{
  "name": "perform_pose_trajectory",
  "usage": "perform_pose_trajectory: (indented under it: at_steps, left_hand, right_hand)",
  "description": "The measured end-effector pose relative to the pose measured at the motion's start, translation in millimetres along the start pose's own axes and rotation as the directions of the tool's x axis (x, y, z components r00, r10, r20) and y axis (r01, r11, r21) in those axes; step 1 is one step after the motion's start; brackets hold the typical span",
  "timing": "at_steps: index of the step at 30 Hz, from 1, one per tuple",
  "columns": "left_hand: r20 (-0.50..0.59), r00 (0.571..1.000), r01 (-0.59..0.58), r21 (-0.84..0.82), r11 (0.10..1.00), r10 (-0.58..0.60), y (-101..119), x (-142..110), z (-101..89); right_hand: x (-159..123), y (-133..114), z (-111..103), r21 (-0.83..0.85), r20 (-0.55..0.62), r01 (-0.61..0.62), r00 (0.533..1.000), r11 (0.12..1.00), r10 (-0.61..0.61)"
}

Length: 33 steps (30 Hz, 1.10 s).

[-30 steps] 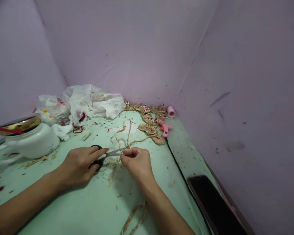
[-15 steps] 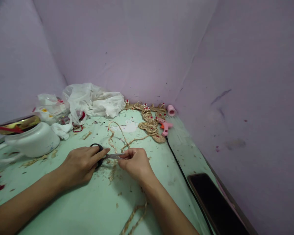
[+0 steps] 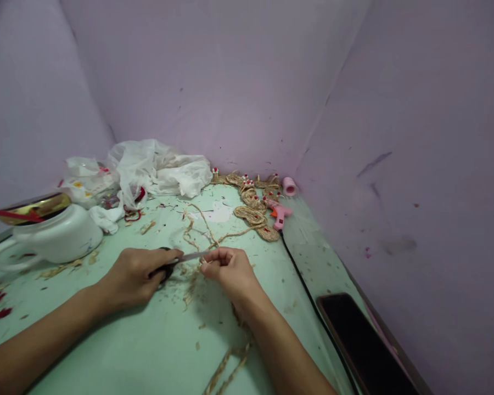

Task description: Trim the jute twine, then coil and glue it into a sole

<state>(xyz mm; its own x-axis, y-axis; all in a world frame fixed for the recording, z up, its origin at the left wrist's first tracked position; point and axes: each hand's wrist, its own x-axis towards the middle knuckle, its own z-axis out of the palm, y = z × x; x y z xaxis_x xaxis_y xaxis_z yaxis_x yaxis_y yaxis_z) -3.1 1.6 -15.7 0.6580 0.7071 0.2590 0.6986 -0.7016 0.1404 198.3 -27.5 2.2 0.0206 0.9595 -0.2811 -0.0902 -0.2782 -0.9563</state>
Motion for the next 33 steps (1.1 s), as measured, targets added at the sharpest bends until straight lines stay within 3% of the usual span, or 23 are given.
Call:
perform_pose_trajectory:
  at_steps: [2,5,15,25,33]
  left_hand:
    - [-0.067,0.994,0.076,-0.105,0.992,-0.083,-3,1,-2.9]
    - [-0.098,0.986,0.124,-0.107,0.986,-0.134,-6,2,-5.9]
    - [-0.005,1.0,0.016,0.111,0.994,-0.016,3,1,0.5]
    - [0.106,0.994,0.014,0.213,0.977,-0.037,15,0,-5.0]
    - [0.111,0.993,0.022,0.139,0.99,-0.037,10,-2,-0.3]
  right_hand:
    - [-1,0,0,0.043,-0.009,-0.009,1.0,0.999,0.01]
    - [-2,0,0,0.073,0.012,-0.014,1.0,0.997,0.013]
    - [-6,2,-1,0.116,0.254,-0.024,0.967,0.993,-0.006]
    - [-5,8,6,0.059,0.228,0.077,0.97,0.995,-0.088]
    - [-9,5,6,0.074,0.293,0.084,0.951,0.994,-0.102]
